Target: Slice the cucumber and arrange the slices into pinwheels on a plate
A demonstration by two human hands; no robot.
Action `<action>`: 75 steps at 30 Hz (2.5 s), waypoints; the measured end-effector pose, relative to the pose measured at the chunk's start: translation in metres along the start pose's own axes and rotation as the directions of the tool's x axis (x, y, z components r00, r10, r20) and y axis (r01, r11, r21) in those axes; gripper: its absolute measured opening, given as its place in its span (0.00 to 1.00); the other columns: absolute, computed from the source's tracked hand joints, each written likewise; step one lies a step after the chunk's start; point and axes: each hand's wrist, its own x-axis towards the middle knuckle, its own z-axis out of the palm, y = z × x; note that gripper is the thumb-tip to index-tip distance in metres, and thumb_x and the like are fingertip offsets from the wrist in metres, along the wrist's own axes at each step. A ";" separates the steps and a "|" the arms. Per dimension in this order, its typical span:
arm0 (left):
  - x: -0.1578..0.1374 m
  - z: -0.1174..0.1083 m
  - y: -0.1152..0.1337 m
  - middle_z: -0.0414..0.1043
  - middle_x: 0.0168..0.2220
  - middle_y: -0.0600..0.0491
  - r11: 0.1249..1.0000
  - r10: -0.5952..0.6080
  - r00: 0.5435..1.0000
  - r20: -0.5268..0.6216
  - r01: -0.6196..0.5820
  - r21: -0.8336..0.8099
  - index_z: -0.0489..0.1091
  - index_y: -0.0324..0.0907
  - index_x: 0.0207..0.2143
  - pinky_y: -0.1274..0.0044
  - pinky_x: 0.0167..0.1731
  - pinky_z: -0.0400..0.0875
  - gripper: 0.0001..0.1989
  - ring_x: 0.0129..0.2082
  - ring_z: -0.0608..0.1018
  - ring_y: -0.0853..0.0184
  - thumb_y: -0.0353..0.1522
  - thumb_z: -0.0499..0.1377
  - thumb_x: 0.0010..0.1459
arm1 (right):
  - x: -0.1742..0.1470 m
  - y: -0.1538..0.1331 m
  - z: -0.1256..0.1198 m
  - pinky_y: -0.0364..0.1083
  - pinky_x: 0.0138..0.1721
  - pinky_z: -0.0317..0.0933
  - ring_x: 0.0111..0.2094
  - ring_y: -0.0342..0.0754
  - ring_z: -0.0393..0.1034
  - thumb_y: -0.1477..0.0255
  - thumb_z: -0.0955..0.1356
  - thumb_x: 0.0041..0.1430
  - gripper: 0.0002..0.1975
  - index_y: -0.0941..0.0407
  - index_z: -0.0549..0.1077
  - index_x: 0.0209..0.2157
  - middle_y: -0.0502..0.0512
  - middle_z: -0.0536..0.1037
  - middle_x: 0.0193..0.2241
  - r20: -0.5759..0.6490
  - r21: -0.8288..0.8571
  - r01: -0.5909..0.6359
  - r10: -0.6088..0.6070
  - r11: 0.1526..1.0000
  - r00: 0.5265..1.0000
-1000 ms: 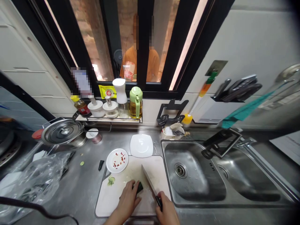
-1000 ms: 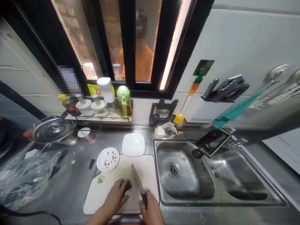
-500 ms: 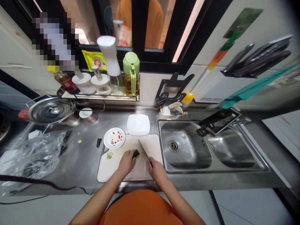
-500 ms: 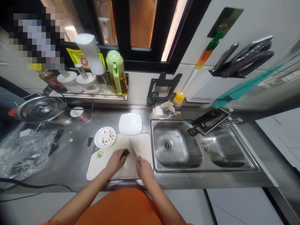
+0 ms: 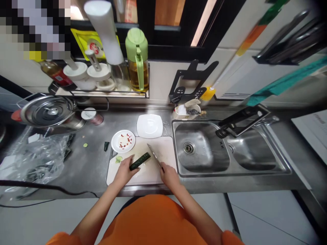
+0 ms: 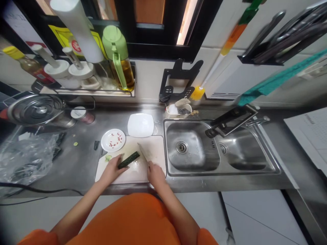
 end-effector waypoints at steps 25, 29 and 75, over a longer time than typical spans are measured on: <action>0.025 0.050 0.039 0.70 0.49 0.46 0.951 0.308 0.950 -0.045 -0.306 0.042 0.67 0.42 0.49 0.65 0.51 0.67 0.15 0.50 0.71 0.60 0.33 0.54 0.60 | 0.011 -0.009 -0.007 0.46 0.36 0.60 0.38 0.52 0.70 0.84 0.55 0.59 0.17 0.60 0.61 0.49 0.62 0.71 0.39 0.089 -0.056 0.048 -0.043 0.997 0.995; 0.026 0.050 0.038 0.70 0.47 0.45 0.933 0.360 0.930 -0.074 -0.359 0.033 0.67 0.41 0.49 0.65 0.51 0.67 0.15 0.50 0.71 0.61 0.33 0.53 0.61 | 0.017 -0.011 -0.013 0.45 0.37 0.61 0.38 0.50 0.69 0.82 0.52 0.63 0.17 0.58 0.62 0.49 0.61 0.72 0.38 0.117 -0.037 0.070 -0.065 0.997 0.991; 0.026 0.044 0.045 0.72 0.43 0.47 0.919 0.387 0.918 -0.083 -0.378 0.112 0.68 0.41 0.44 0.66 0.49 0.68 0.10 0.45 0.73 0.62 0.31 0.53 0.61 | -0.027 -0.008 -0.033 0.44 0.31 0.64 0.31 0.50 0.71 0.83 0.58 0.59 0.17 0.59 0.60 0.50 0.58 0.69 0.33 0.249 -0.154 0.094 -0.053 0.984 0.967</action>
